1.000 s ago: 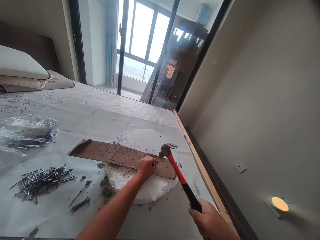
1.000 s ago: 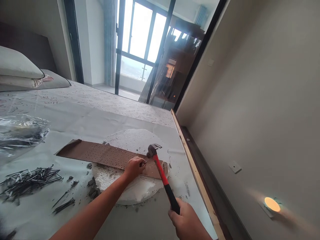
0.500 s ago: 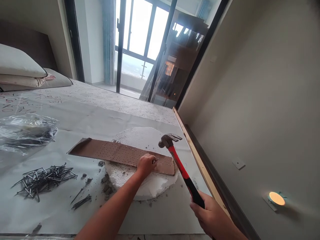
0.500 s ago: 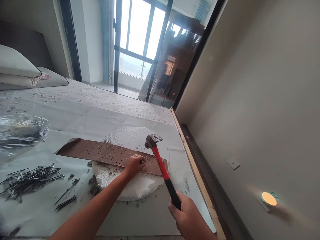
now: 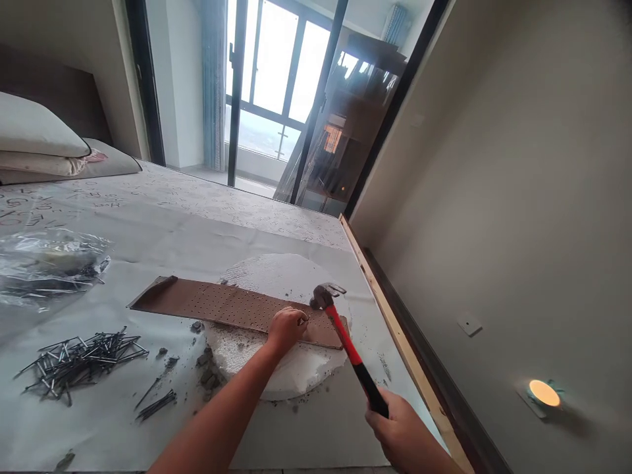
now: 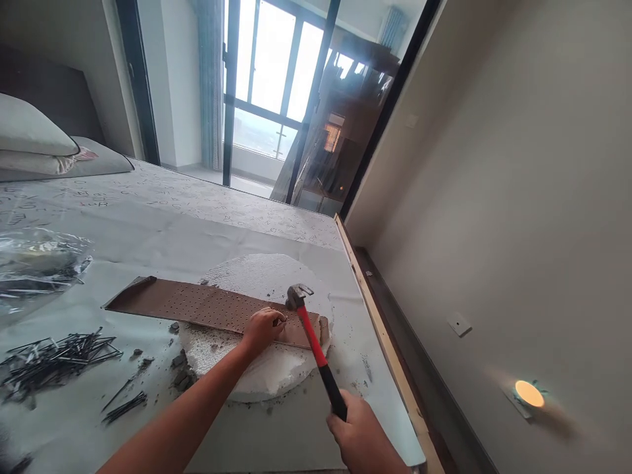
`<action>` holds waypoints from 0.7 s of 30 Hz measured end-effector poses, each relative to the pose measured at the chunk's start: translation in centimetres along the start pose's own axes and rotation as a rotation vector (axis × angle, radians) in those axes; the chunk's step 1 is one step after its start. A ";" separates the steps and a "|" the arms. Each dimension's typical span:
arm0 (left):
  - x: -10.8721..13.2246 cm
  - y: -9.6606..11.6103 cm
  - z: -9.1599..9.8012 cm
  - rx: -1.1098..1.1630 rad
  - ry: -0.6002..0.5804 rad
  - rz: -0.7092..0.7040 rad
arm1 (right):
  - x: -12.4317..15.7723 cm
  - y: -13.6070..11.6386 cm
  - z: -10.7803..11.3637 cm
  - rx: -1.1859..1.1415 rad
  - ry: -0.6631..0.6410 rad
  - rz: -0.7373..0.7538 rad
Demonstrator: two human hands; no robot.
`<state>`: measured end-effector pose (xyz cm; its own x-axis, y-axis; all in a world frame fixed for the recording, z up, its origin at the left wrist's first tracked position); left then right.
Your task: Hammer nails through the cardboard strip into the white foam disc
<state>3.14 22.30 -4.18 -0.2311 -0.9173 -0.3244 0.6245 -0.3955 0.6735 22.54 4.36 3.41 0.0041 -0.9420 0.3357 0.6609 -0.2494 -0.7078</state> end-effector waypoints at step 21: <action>-0.2 -0.5 1.1 0.335 0.046 0.061 | -0.2 0.4 -0.4 -0.065 0.018 -0.003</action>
<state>2.09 22.63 -3.71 -0.1624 -0.9397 -0.3011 0.3543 -0.3404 0.8710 22.49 4.38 2.84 -0.0117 -0.9448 0.3275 0.6111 -0.2660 -0.7455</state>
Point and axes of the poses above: each hand's wrist, its own x-axis away from the middle knuckle, its own z-axis out of the back of the hand, y = z × x, the point moved 2 cm from there along -x, towards the middle knuckle, and after that the axes turned 8 degrees about x, right-handed, at the moved point
